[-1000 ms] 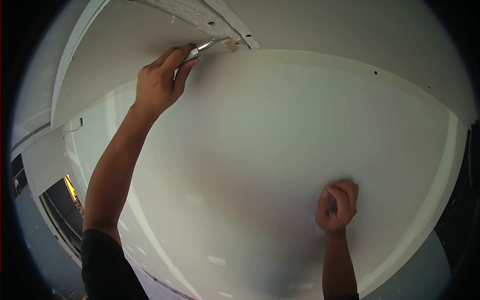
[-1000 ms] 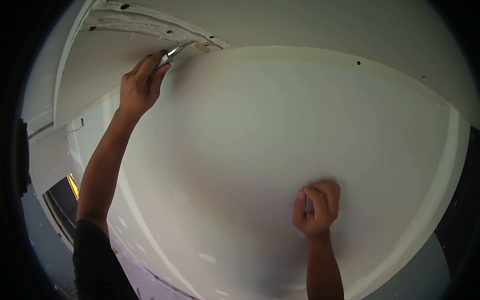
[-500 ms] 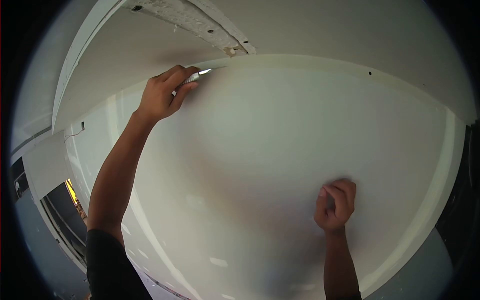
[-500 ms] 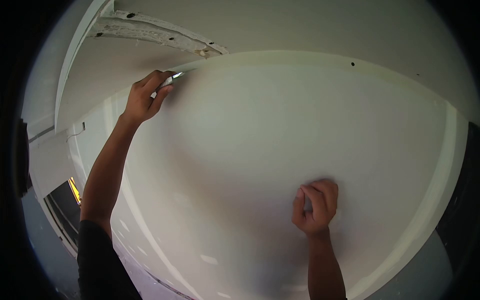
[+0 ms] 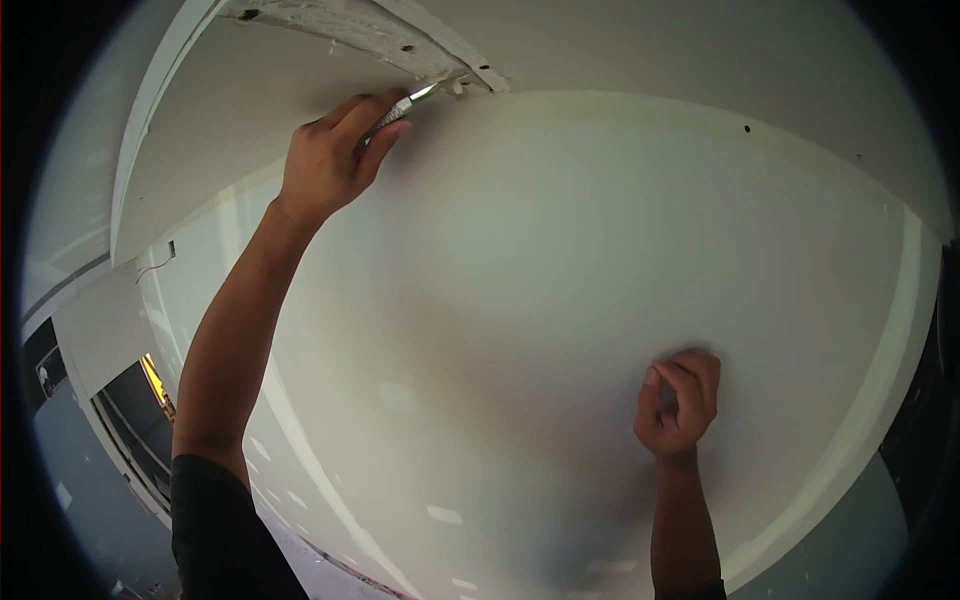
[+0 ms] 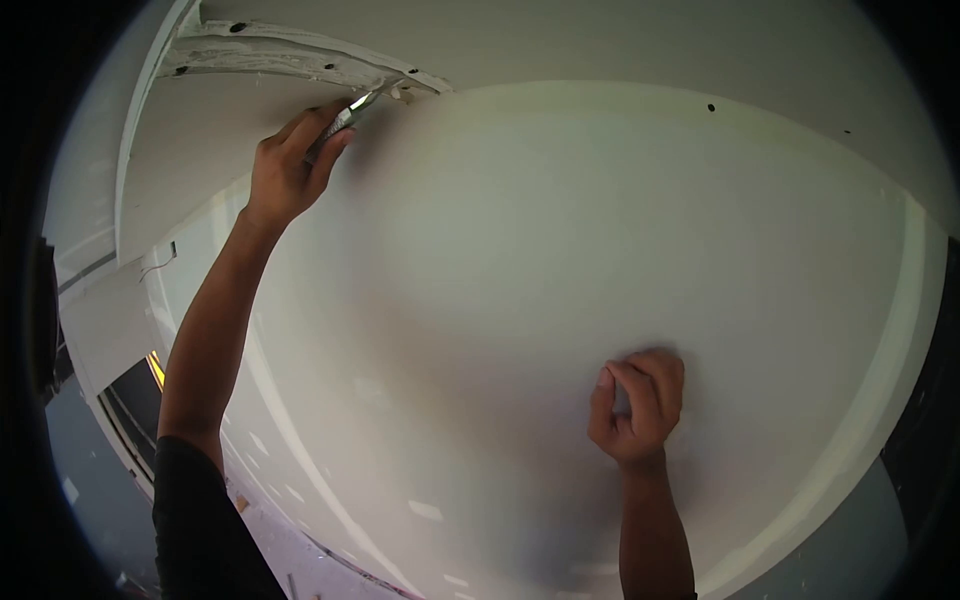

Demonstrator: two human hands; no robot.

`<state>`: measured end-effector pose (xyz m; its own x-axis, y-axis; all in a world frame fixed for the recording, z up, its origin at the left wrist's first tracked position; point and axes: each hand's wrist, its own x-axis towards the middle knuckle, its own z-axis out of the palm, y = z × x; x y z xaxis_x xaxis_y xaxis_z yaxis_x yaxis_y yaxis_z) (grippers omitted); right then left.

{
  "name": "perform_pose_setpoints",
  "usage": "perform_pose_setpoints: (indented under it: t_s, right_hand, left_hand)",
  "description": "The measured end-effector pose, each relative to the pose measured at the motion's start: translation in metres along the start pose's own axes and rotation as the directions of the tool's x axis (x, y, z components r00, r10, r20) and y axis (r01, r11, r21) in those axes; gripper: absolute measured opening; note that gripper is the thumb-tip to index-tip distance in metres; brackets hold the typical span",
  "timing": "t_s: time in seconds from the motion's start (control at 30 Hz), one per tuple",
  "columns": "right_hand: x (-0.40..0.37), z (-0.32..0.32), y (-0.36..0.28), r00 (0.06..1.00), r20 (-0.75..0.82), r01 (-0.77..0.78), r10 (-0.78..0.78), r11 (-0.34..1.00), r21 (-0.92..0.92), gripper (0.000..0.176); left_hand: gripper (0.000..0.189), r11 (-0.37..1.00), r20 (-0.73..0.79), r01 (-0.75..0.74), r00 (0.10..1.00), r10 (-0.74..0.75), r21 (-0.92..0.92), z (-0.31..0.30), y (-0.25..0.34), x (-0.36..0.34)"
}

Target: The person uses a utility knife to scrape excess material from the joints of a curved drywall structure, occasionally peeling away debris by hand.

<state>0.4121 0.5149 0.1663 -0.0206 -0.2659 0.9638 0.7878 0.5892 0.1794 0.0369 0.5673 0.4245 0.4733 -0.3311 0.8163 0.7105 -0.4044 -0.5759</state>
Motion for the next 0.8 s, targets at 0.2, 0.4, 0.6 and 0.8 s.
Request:
perform_pose_setpoints:
  t_s: [0.2,0.4,0.6,0.8]
  right_hand:
    - [0.0,-0.002,0.0,1.0,0.01,0.008,-0.008,1.0,0.003,0.011]
    - [-0.002,-0.005,-0.003,1.0,0.001,-0.016,0.016,0.999,0.032,0.012]
    - [0.002,-0.002,0.001,1.0,-0.02,0.002,0.0,0.998,0.07,0.015]
    - [-0.004,-0.01,0.001,1.0,-0.004,-0.017,0.018,0.994,0.105,0.014]
  left_hand:
    - [0.025,1.0,-0.068,-0.024,0.997,0.025,0.009,0.005,0.001,0.001]
    - [0.023,0.997,-0.02,0.041,0.999,-0.043,-0.069,0.008,0.0,-0.003]
    - [0.023,0.995,0.024,0.028,0.999,-0.026,-0.091,0.003,-0.007,0.0]
    - [0.024,1.0,0.114,0.012,0.993,-0.013,0.009,-0.019,0.002,0.009]
